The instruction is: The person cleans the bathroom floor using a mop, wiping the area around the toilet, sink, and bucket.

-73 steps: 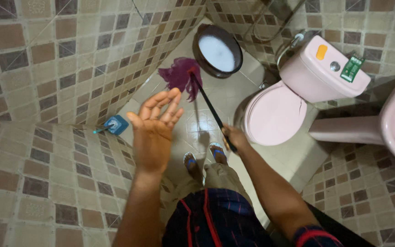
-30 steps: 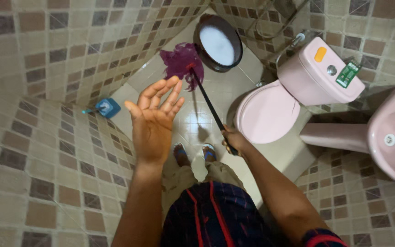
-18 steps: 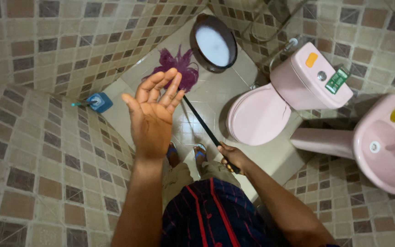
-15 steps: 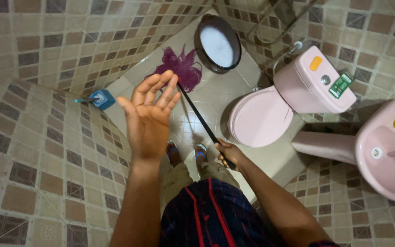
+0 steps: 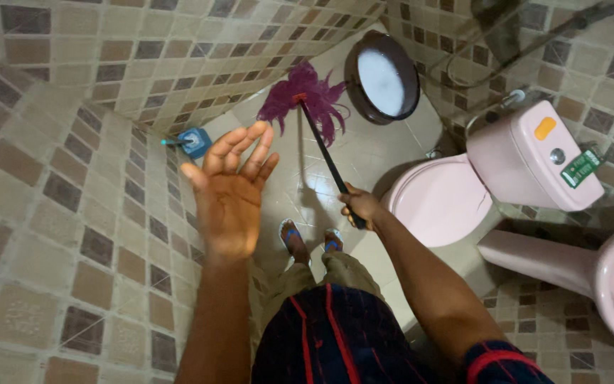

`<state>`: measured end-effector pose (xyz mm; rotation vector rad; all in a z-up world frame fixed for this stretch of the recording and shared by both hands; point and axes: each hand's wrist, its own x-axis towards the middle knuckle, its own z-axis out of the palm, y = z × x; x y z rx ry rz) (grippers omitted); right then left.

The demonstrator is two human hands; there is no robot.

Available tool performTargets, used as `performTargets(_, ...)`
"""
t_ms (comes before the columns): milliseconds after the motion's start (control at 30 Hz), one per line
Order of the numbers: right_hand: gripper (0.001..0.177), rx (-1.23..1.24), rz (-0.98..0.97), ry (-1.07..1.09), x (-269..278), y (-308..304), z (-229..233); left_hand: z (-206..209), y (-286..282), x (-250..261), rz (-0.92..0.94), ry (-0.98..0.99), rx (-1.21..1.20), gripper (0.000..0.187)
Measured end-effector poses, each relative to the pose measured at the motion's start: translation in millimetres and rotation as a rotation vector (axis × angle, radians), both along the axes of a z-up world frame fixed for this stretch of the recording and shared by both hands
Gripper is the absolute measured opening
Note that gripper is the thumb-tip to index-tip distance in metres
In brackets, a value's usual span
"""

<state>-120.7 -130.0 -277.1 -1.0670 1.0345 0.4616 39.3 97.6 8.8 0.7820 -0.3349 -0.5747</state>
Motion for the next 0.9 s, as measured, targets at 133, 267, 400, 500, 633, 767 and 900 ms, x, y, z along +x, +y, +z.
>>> performTargets(133,0.072,0.015,0.022,0.051,-23.7,20.3,11.5,-6.5,0.3,21.2,-0.026,0.063,-0.043,0.079)
performTargets(267,0.071,-0.007,0.078,0.094,-44.9,35.9,33.7,-6.3,-6.5,34.3,-0.069,0.037,-0.073,0.079)
performTargets(400,0.072,0.028,0.037,0.141,-51.6,59.7,46.9,2.5,-10.5,39.0,-0.117,-0.016,-0.093,0.076)
performTargets(500,0.071,0.000,0.080,0.129,-53.5,74.0,49.9,6.8,-9.0,41.3,-0.126,-0.015,-0.079,0.078)
performTargets(633,0.067,-0.025,0.095,0.037,-45.8,84.6,36.7,4.7,-2.4,46.0,-0.099,-0.006,-0.088,0.078)
performTargets(767,0.063,-0.047,0.060,0.028,-18.1,84.2,13.7,2.0,16.2,45.2,-0.039,0.000,-0.047,0.077)
performTargets(900,0.061,-0.040,0.024,0.019,31.4,61.5,3.4,-1.3,29.8,40.7,0.042,0.015,-0.022,0.078)
